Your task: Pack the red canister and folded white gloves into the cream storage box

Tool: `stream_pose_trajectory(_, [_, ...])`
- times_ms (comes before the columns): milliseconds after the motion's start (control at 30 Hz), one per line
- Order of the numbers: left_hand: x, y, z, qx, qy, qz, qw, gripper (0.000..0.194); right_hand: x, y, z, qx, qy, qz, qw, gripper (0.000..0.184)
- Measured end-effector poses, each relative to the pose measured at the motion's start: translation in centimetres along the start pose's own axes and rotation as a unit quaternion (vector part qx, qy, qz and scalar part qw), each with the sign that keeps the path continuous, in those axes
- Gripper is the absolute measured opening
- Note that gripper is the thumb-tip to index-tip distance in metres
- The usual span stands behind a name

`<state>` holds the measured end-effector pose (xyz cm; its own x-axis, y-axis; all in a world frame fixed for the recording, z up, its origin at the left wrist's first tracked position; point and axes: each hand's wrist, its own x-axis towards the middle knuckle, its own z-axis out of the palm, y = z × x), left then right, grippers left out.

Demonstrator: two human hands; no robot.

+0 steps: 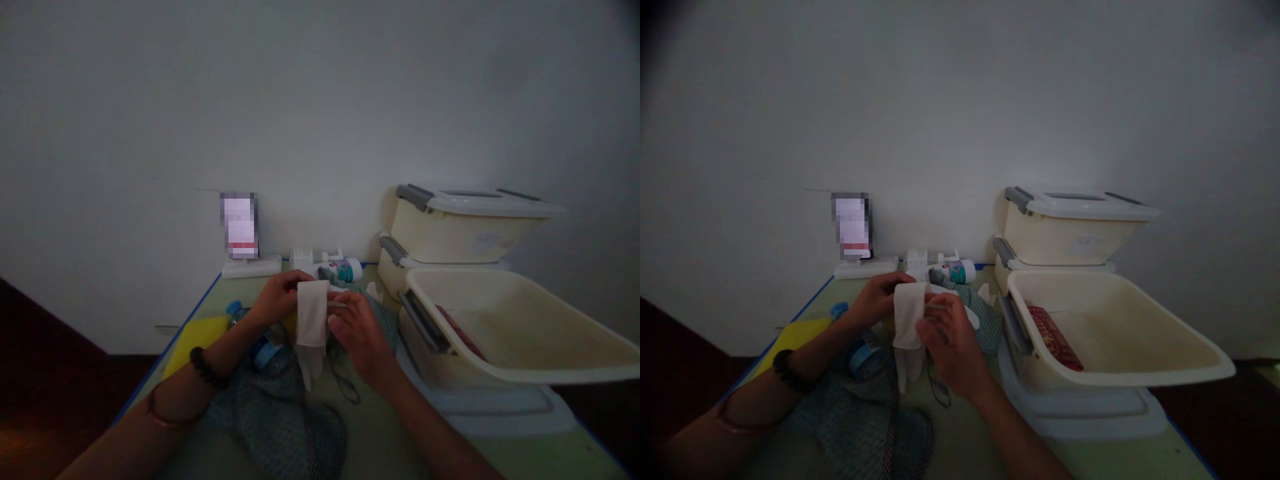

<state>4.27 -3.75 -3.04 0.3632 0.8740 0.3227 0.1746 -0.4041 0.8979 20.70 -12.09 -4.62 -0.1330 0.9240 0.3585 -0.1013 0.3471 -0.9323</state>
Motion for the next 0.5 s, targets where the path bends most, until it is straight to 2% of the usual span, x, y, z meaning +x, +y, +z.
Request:
stream_pose_trajectory(100, [-0.2, 0.0, 0.3, 0.019, -0.002, 0.021, 1.000, 0.015, 0.6, 0.1, 0.1, 0.068, 0.089, 0.065, 0.992, 0.029])
stream_pose_trajectory(167, [-0.4, 0.1, 0.5, 0.033, -0.006, 0.032, 0.999, 0.014, 0.9, 0.1, 0.0, 0.084, 0.113, 0.110, 0.984, 0.033])
stream_pose_trajectory(300, [-0.6, 0.3, 0.5, 0.067, -0.019, 0.046, 0.996, 0.014, 1.2, 0.4, -0.3, 0.089, 0.113, 0.153, 0.978, 0.033])
stream_pose_trajectory(500, [-0.7, 0.8, 0.4, 0.101, -0.058, 0.052, 0.992, 0.019, 1.2, 0.5, -0.6, 0.117, 0.080, 0.133, 0.981, 0.025])
